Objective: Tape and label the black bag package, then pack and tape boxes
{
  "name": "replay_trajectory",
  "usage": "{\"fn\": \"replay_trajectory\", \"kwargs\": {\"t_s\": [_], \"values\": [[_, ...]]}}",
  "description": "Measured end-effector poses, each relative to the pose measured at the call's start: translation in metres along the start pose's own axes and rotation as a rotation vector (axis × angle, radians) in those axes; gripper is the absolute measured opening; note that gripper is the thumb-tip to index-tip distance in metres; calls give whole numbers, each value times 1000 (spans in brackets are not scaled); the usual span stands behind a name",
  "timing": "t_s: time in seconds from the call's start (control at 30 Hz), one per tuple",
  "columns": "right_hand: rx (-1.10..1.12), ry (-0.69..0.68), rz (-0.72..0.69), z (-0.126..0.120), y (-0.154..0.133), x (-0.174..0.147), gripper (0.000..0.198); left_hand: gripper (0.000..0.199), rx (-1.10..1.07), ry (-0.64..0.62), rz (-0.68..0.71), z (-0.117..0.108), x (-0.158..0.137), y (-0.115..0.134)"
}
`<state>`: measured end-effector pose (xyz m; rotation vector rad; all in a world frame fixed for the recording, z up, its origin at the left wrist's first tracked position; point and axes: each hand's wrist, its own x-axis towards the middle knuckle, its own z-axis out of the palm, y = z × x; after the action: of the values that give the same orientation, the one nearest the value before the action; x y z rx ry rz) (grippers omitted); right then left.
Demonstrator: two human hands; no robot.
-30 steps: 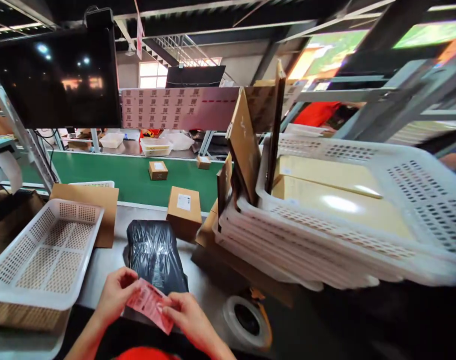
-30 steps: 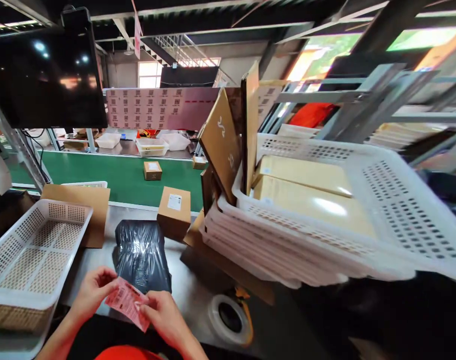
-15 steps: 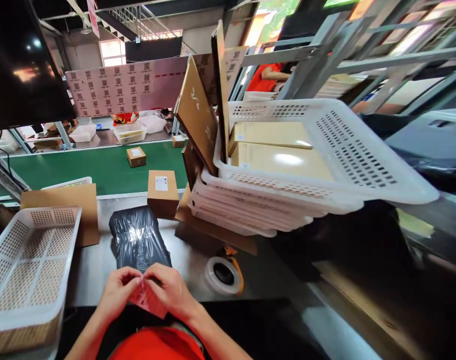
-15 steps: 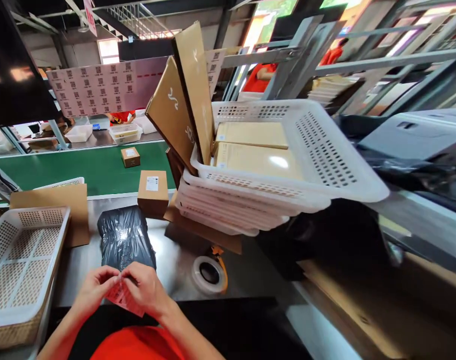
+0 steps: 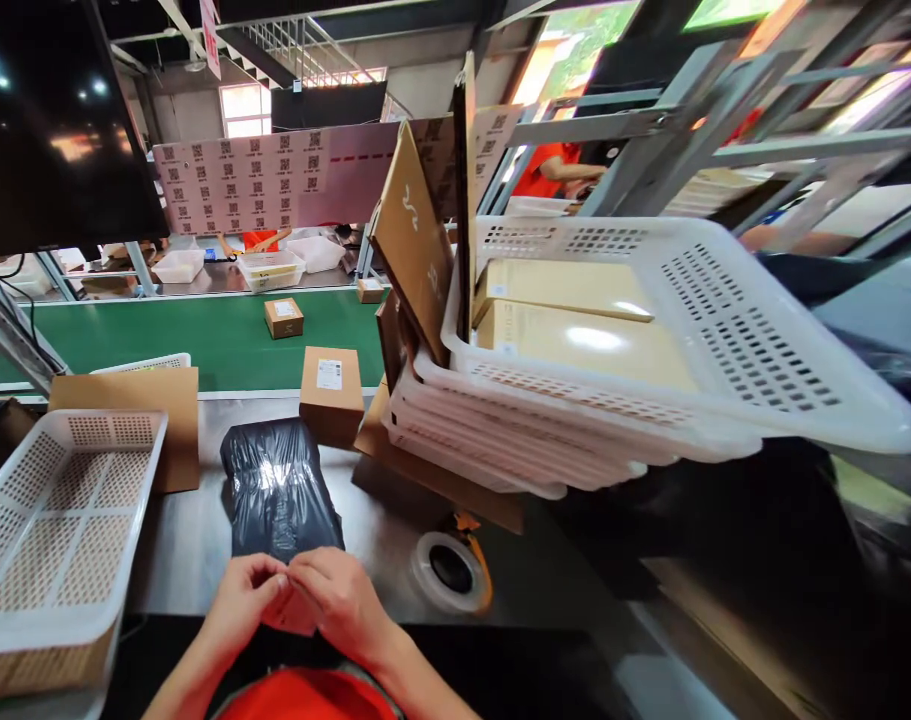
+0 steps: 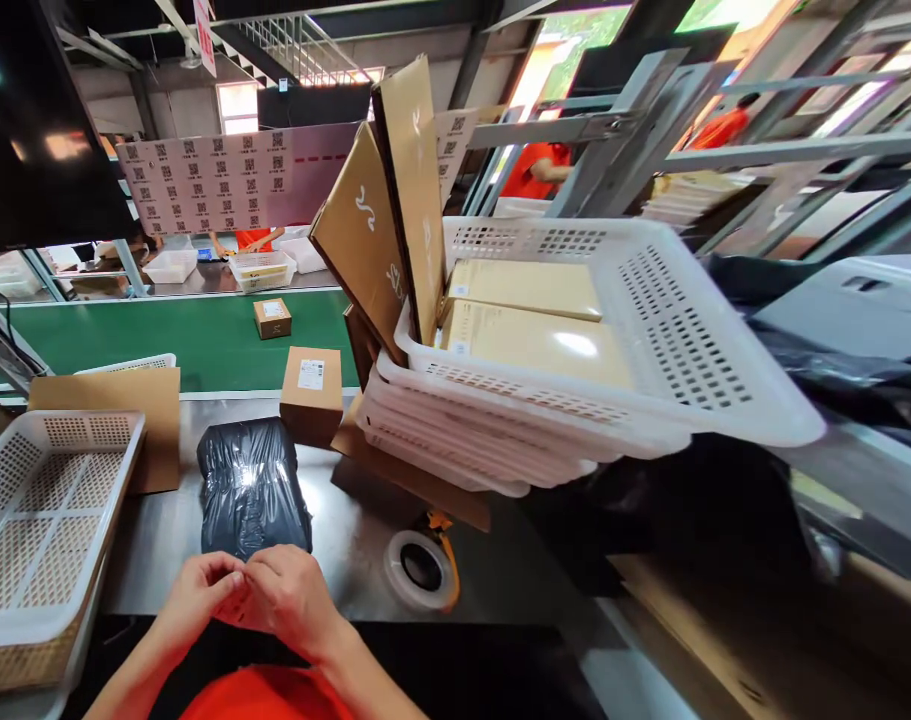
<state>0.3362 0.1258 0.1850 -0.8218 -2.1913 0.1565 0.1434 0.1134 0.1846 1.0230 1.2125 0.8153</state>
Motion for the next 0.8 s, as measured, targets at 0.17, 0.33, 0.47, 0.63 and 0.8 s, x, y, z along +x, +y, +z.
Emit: {"fn": "replay_trajectory", "kwargs": {"t_s": [0.17, 0.33, 0.47, 0.63, 0.8], "values": [[-33, -11, 1, 2, 2, -6, 31, 54, -181, 5, -118, 8, 0, -2], [-14, -28, 8, 1, 4, -2, 26, 61, -315, 6, -209, 15, -3, 8], [135, -68, 72, 2, 5, 4, 17, 61, -329, -2, -205, 12, -5, 12], [69, -20, 4, 1, 7, 8, 23, 60, -347, 39, -216, 8, -8, 17], [75, -12, -27, 0, 9, 8, 25, 57, -333, 22, -189, 7, -10, 23]]}}
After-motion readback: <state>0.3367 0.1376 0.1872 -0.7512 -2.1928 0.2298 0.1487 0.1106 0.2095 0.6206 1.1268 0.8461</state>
